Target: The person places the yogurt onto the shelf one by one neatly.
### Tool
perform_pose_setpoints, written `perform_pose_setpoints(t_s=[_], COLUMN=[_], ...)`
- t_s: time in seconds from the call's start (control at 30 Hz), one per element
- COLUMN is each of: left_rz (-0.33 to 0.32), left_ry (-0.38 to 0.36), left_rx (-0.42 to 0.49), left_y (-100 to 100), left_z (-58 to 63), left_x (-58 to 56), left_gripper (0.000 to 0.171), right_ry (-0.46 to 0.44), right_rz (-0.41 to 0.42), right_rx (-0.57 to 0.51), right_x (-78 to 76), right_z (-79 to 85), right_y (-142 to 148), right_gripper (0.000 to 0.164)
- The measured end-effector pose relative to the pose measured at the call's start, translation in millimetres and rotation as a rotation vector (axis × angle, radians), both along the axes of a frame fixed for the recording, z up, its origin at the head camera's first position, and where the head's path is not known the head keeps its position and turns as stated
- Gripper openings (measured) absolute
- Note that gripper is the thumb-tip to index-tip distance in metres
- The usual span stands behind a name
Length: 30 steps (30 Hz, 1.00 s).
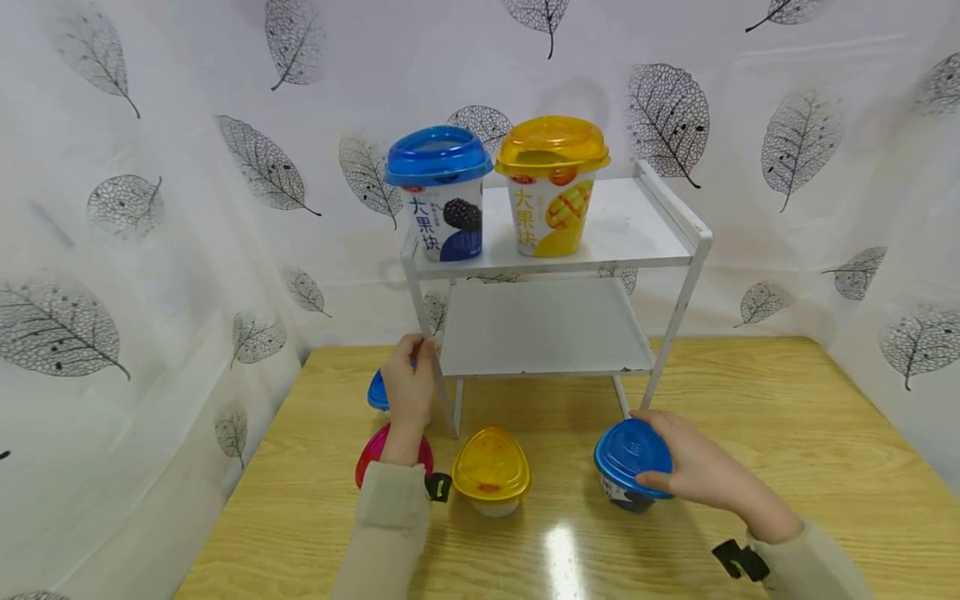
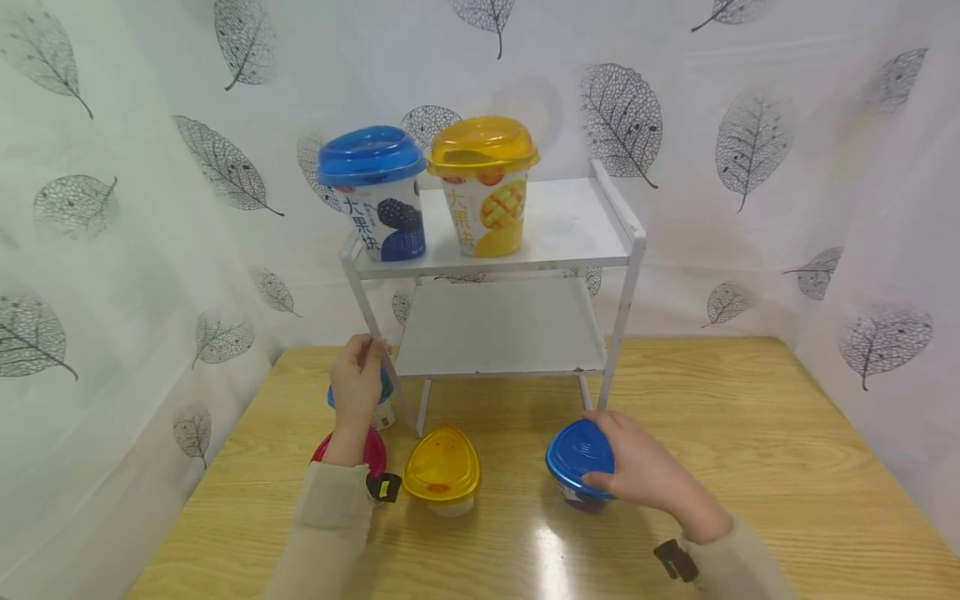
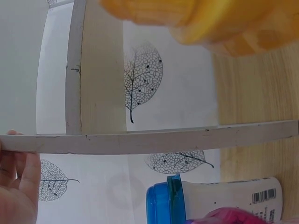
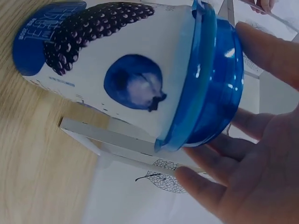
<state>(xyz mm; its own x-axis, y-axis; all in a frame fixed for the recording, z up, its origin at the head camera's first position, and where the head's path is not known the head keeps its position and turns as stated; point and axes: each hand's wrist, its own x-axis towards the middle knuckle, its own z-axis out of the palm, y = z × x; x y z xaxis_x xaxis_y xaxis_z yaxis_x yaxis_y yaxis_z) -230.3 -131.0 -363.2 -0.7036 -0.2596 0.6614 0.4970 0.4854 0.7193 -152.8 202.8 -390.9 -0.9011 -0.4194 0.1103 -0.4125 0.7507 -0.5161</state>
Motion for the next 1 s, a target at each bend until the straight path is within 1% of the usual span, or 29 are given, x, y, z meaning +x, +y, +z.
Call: perform_pose_setpoints(t_s=[0.1,0.3,0.43,0.6,0.7,0.8,0.87,1.0], left_rz=[0.0,0.008,0.007,0.008,0.009,0.006,0.008,0.015], left_ry=[0.009,0.007,-0.001,-0.013,-0.013,-0.013,-0.013,-0.013], left_rx=[-0.003,-0.003,0.003,0.008,0.008,0.009,0.009,0.011], left_y=[-0.4,-0.7,-0.3,-0.1,0.2,0.6,0.8,1.2], left_z=[-0.6,-1.3,-1.0,-0.1,0.2,0.7,0.7,0.7], left_x=[-0.2,-1.2,-1.5,-0.4,-0.5,-0.3,-0.3,-0.1], left_gripper=[0.028,0.027,0.024,0.022,0.022,0.023,0.021,0.016], right_ry=[-0.029,-0.067,-0.102,-0.064,-0.016,0.001,-0.006,-0.036], right_rz=[0.044,0.117,0.144,0.115,0.092,0.075,0.064,0.052], right_rx=[-0.033,-0.095,-0.151,-0.234,-0.268,-0.292,-0.302,-0.367], right_x=[-1.3,-4.0,-5.4,-4.0,-2.6,-1.2,0.0,2.8], right_z=[0.7,-1.1,-5.5,-15.2,-22.3,-30.0,-35.4,-46.0], right_y=[2.1,7.0,10.9,13.9,16.5,19.3,20.9,23.3], right_gripper=[0.074,0.073,0.075,0.071,0.068,0.069,0.071,0.075])
